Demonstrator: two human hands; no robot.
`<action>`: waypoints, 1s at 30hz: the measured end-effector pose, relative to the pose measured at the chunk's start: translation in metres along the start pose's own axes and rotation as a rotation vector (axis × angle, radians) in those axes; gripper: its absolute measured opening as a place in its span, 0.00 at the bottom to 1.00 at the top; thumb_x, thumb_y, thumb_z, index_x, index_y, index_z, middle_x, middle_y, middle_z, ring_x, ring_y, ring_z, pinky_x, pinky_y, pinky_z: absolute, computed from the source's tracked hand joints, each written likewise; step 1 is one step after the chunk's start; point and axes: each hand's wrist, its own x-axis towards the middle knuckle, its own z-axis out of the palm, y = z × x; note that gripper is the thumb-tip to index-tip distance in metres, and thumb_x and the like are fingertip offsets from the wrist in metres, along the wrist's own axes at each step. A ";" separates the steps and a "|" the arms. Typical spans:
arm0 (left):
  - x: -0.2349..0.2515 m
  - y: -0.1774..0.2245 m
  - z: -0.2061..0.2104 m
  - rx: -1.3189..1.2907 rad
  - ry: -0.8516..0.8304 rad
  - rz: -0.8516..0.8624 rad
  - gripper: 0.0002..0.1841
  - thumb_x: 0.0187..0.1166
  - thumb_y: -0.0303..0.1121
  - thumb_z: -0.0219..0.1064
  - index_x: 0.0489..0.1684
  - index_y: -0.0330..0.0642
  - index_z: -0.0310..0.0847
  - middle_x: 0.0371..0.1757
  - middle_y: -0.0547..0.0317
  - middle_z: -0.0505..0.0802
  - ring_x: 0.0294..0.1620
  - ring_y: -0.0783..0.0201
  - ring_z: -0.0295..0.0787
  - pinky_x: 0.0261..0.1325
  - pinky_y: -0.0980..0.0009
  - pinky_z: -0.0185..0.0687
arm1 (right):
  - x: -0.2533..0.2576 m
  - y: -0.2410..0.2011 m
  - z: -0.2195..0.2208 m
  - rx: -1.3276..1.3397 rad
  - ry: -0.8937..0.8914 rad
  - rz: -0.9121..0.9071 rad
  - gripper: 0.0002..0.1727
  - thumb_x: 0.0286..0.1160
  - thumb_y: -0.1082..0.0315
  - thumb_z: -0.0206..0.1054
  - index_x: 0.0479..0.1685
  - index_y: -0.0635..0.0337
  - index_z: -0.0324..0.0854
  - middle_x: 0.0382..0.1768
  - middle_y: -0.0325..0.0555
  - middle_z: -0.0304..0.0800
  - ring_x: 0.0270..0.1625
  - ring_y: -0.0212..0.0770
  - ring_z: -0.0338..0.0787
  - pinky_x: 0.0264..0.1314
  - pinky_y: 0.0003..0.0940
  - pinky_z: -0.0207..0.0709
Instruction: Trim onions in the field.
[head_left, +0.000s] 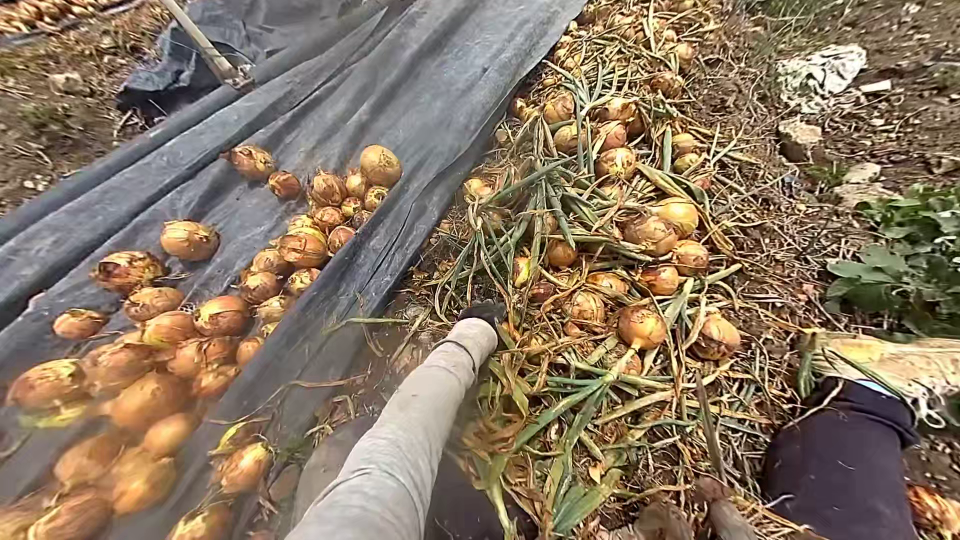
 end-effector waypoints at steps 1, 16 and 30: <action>-0.009 -0.001 -0.001 -0.059 0.029 -0.013 0.35 0.69 0.43 0.78 0.79 0.46 0.73 0.75 0.40 0.83 0.77 0.39 0.78 0.72 0.36 0.76 | 0.004 -0.009 0.006 -0.060 -0.032 -0.014 0.13 0.77 0.74 0.58 0.42 0.82 0.76 0.24 0.41 0.82 0.25 0.24 0.84 0.33 0.17 0.80; -0.125 -0.001 -0.032 -0.270 0.511 0.015 0.43 0.69 0.40 0.79 0.90 0.60 0.63 0.92 0.37 0.61 0.88 0.32 0.59 0.82 0.34 0.59 | 0.082 -0.023 0.084 -0.327 0.020 0.023 0.26 0.84 0.45 0.63 0.38 0.63 0.83 0.21 0.45 0.86 0.15 0.36 0.82 0.18 0.32 0.79; -0.043 0.022 0.024 -0.612 0.039 0.059 0.44 0.68 0.51 0.81 0.88 0.58 0.64 0.77 0.39 0.82 0.74 0.38 0.81 0.74 0.35 0.74 | 0.057 0.001 0.062 -0.433 0.016 0.110 0.25 0.87 0.49 0.60 0.29 0.62 0.83 0.18 0.44 0.86 0.13 0.36 0.81 0.15 0.30 0.77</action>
